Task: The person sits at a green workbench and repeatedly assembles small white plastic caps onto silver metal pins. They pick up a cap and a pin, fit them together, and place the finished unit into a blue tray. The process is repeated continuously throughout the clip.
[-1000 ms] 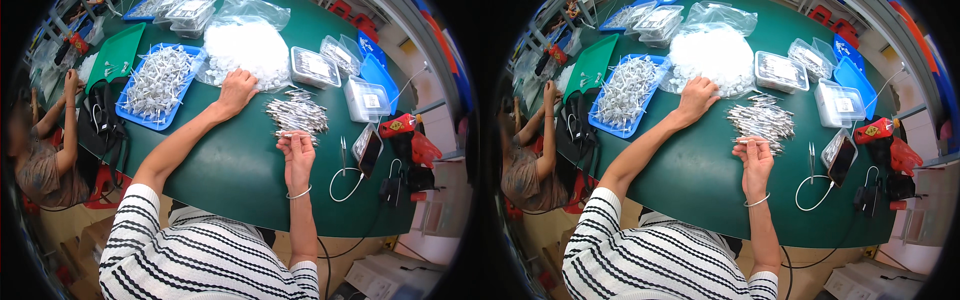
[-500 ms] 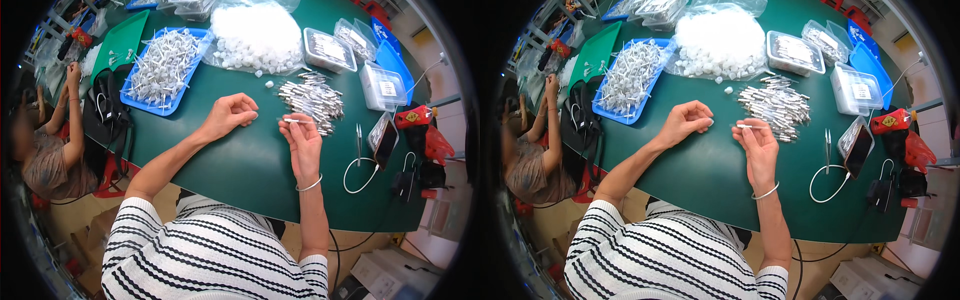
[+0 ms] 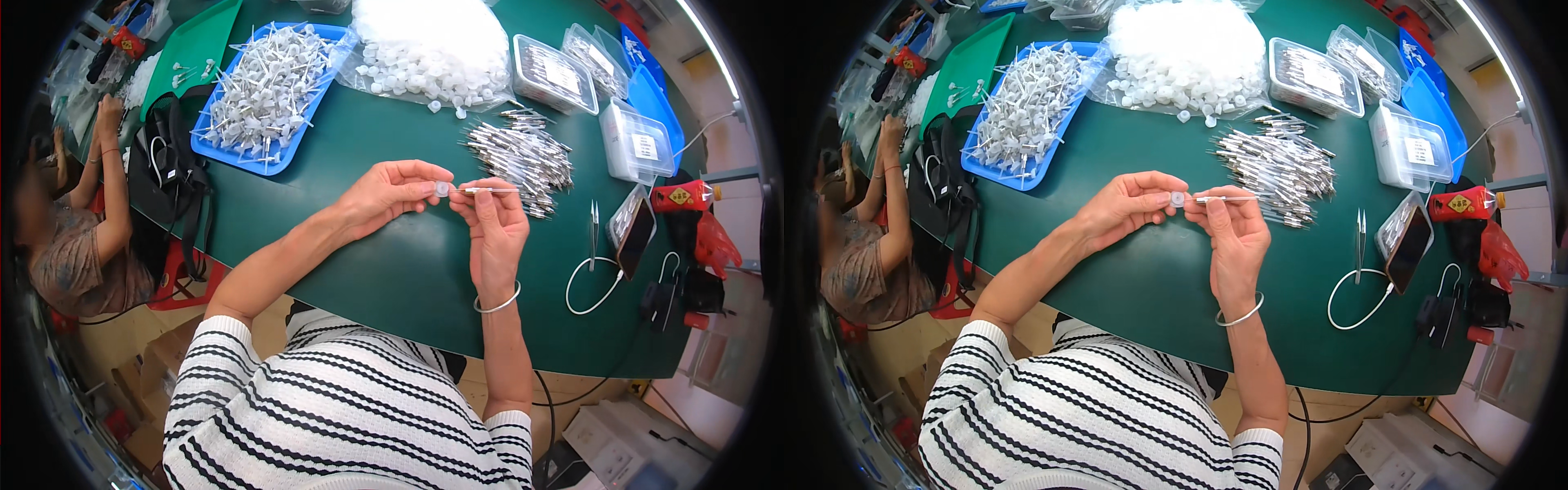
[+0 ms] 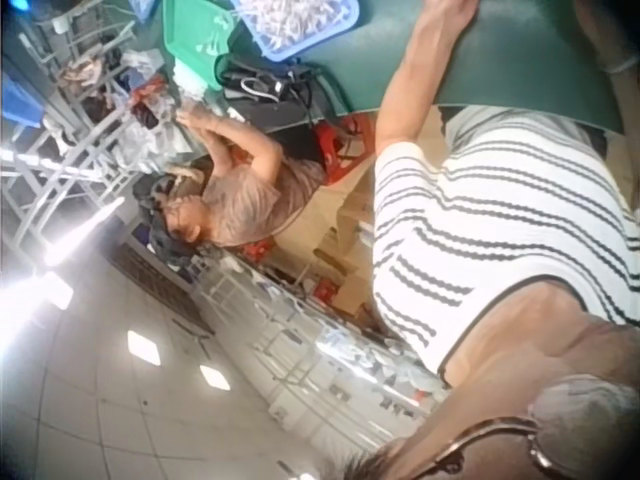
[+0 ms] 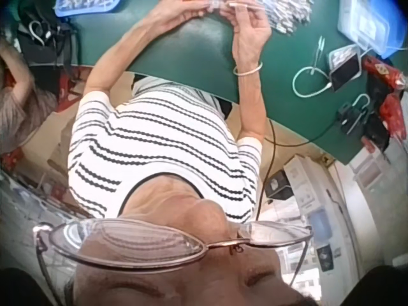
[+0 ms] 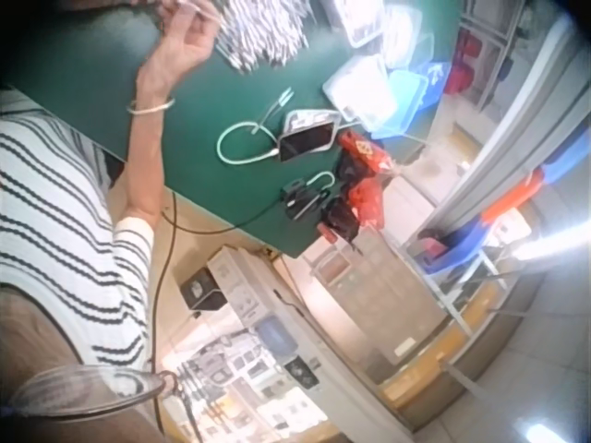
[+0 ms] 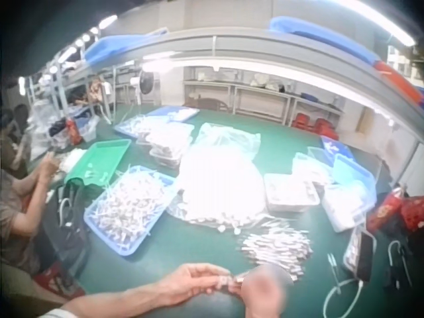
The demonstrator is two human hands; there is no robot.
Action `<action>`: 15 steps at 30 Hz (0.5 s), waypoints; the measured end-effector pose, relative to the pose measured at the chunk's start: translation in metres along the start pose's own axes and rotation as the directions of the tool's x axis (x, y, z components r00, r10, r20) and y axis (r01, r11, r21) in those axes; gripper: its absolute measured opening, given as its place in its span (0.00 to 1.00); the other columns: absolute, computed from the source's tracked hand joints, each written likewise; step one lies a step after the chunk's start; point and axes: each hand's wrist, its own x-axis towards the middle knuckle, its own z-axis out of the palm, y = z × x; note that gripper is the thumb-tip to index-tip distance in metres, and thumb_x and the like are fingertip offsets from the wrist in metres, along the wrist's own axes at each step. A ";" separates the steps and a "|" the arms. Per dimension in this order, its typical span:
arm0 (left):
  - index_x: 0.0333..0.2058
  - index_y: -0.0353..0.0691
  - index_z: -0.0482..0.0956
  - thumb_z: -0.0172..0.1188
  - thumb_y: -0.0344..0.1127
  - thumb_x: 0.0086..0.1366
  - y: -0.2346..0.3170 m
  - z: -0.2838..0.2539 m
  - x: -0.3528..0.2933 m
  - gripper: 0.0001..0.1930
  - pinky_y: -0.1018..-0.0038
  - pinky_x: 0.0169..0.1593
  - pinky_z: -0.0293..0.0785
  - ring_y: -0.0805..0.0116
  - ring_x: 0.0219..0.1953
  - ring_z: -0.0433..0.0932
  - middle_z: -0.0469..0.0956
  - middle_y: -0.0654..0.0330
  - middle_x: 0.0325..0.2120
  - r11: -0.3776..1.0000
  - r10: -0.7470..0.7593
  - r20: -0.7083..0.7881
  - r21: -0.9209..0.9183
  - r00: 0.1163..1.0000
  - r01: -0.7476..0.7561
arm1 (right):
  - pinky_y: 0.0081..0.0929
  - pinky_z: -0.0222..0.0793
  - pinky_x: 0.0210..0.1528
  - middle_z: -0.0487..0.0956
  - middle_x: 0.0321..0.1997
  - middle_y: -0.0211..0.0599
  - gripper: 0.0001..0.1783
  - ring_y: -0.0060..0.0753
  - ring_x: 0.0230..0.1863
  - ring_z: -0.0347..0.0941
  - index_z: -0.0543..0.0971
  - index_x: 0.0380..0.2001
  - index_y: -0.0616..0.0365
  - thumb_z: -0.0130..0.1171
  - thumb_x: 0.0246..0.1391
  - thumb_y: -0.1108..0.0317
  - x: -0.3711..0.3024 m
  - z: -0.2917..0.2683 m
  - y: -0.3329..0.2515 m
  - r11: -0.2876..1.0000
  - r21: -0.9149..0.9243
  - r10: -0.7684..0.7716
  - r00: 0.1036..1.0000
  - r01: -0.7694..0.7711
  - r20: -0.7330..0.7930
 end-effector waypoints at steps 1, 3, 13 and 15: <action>0.47 0.35 0.78 0.59 0.29 0.65 0.001 0.000 -0.001 0.12 0.82 0.40 0.78 0.76 0.35 0.79 0.80 0.58 0.37 1.000 -0.011 -0.012 -0.004 1.000 0.011 | 0.26 0.77 0.45 0.79 0.39 0.42 0.07 0.31 0.39 0.79 0.73 0.41 0.66 0.55 0.61 0.74 0.000 -0.001 -0.002 0.998 -0.053 -0.041 0.999 0.041 -0.002; 0.46 0.35 0.77 0.59 0.29 0.65 0.004 0.002 -0.004 0.12 0.81 0.40 0.78 0.75 0.36 0.79 0.80 0.58 0.36 0.999 -0.036 -0.034 -0.011 0.999 0.036 | 0.25 0.77 0.45 0.79 0.39 0.42 0.07 0.29 0.40 0.78 0.73 0.40 0.66 0.55 0.61 0.74 0.000 -0.002 -0.004 0.985 -0.144 -0.095 0.995 0.097 0.025; 0.50 0.34 0.77 0.58 0.32 0.66 0.004 0.014 -0.009 0.15 0.81 0.42 0.77 0.75 0.37 0.80 0.81 0.58 0.39 0.987 0.030 0.008 0.156 1.000 -0.031 | 0.28 0.76 0.49 0.79 0.39 0.41 0.07 0.30 0.42 0.78 0.73 0.41 0.66 0.53 0.62 0.74 -0.006 0.003 0.003 0.998 0.002 -0.056 0.996 0.056 0.063; 0.50 0.34 0.77 0.58 0.32 0.66 0.000 0.007 -0.006 0.15 0.82 0.41 0.77 0.76 0.37 0.79 0.81 0.59 0.39 0.975 0.050 0.059 0.211 0.997 -0.062 | 0.28 0.76 0.48 0.79 0.39 0.41 0.07 0.30 0.42 0.78 0.73 0.41 0.66 0.54 0.62 0.74 -0.006 0.003 0.002 0.999 0.044 -0.024 0.998 0.021 0.059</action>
